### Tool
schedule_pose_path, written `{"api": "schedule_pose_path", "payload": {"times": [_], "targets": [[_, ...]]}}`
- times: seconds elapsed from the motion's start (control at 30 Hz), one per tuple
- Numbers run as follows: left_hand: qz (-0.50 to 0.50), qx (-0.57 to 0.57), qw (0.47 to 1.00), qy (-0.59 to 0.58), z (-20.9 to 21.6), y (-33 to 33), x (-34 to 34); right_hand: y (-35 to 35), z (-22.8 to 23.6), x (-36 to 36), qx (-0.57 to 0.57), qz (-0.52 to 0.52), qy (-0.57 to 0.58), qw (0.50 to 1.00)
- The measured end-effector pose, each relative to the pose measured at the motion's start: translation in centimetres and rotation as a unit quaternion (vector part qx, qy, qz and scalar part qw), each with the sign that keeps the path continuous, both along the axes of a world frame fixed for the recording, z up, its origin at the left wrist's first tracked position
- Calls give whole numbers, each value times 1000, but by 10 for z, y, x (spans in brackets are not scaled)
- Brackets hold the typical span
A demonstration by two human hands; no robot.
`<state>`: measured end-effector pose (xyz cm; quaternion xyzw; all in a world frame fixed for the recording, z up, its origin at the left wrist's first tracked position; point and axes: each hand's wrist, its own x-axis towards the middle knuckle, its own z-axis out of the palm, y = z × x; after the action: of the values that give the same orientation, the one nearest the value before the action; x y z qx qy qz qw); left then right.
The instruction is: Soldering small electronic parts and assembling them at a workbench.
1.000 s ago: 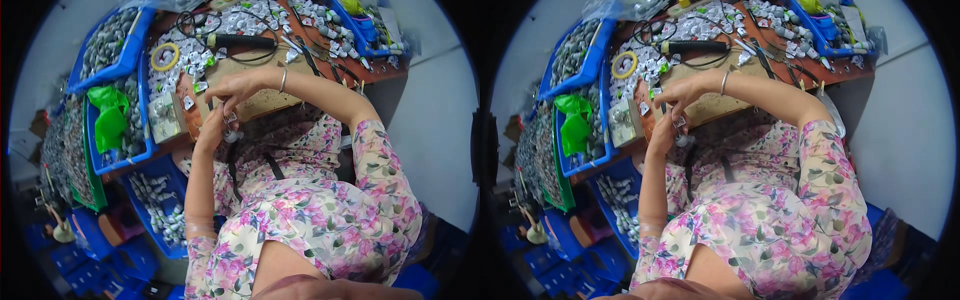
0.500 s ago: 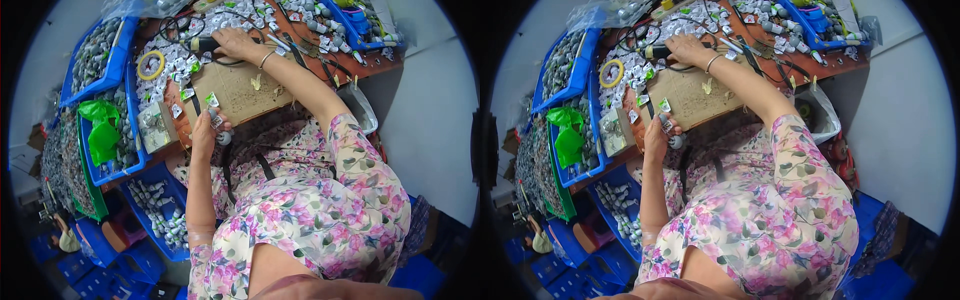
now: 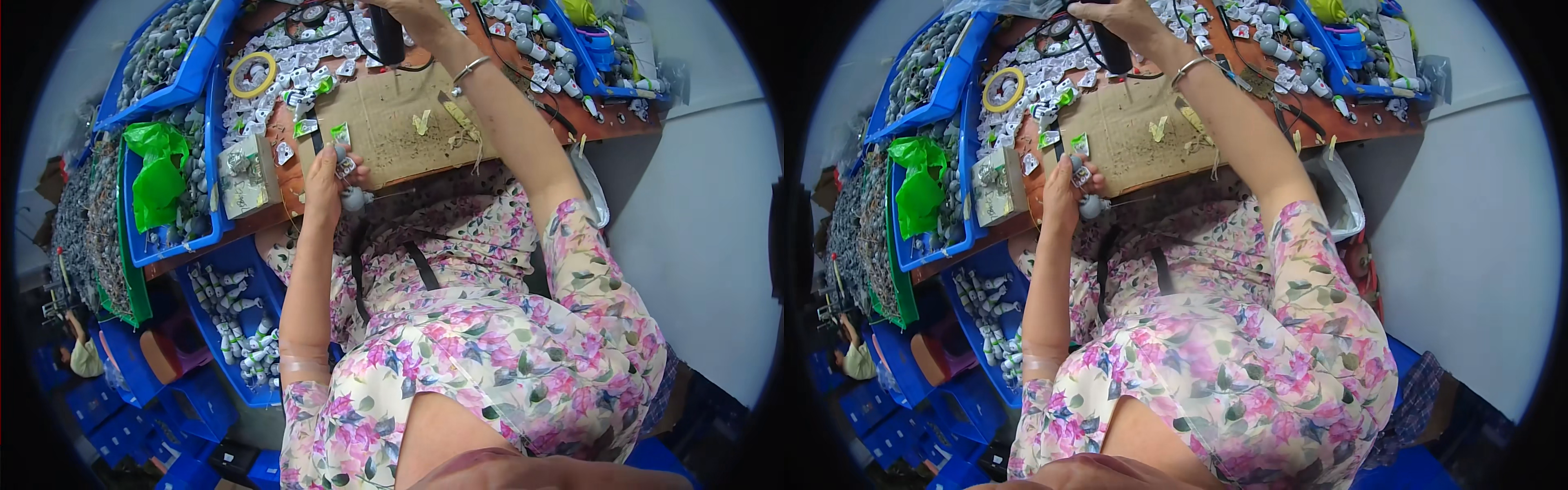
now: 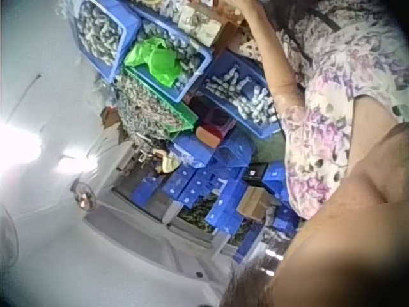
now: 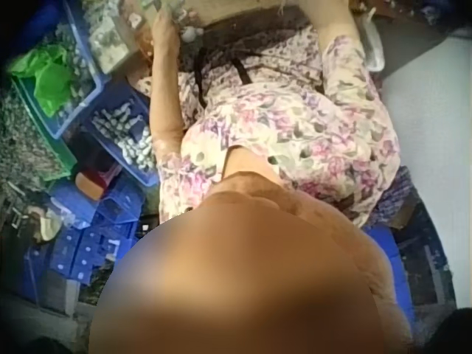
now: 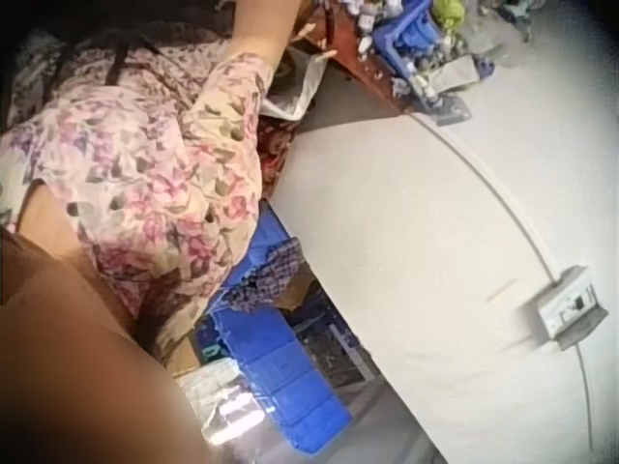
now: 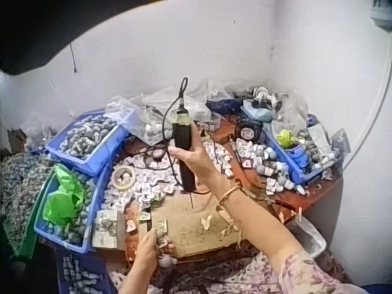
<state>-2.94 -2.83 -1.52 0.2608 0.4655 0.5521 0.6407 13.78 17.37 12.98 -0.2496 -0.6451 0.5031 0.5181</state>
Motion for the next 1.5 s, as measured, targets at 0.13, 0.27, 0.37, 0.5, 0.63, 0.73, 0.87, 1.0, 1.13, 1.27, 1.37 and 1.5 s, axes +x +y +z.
{"api": "schedule_pose_path", "payload": {"times": [0.13,0.27,0.37,0.5,0.63,0.73,0.87,1.0,1.13,1.27,1.37,1.5], "targets": [[24,-11,1000,-11,3,19,12,-8,-22,-4,115,-42,90,988],[16,-1,1000,-26,0,20,12,-16,-28,-9,174,-145,27,974],[11,2,1000,-24,3,20,13,-18,-37,-11,166,-153,15,974],[22,-4,1000,-22,3,17,16,-19,-40,-17,175,-146,29,973],[36,16,999,-27,3,16,19,-21,-33,-12,176,-131,27,975],[47,21,998,-32,0,14,18,-40,-17,-17,143,-88,55,984],[67,15,997,-27,2,16,20,-61,-13,-18,124,-61,75,987],[91,31,995,-27,6,16,23,-69,-18,-26,214,-49,70,973],[78,25,996,-28,8,13,21,-92,-17,-34,138,-41,55,988],[76,32,996,-31,6,11,20,-100,-16,-42,167,-33,53,984],[68,34,996,-39,6,11,20,-101,-19,-43,143,-29,50,988],[71,25,996,-41,7,11,19,-106,-19,-43,140,-22,55,988]]}}
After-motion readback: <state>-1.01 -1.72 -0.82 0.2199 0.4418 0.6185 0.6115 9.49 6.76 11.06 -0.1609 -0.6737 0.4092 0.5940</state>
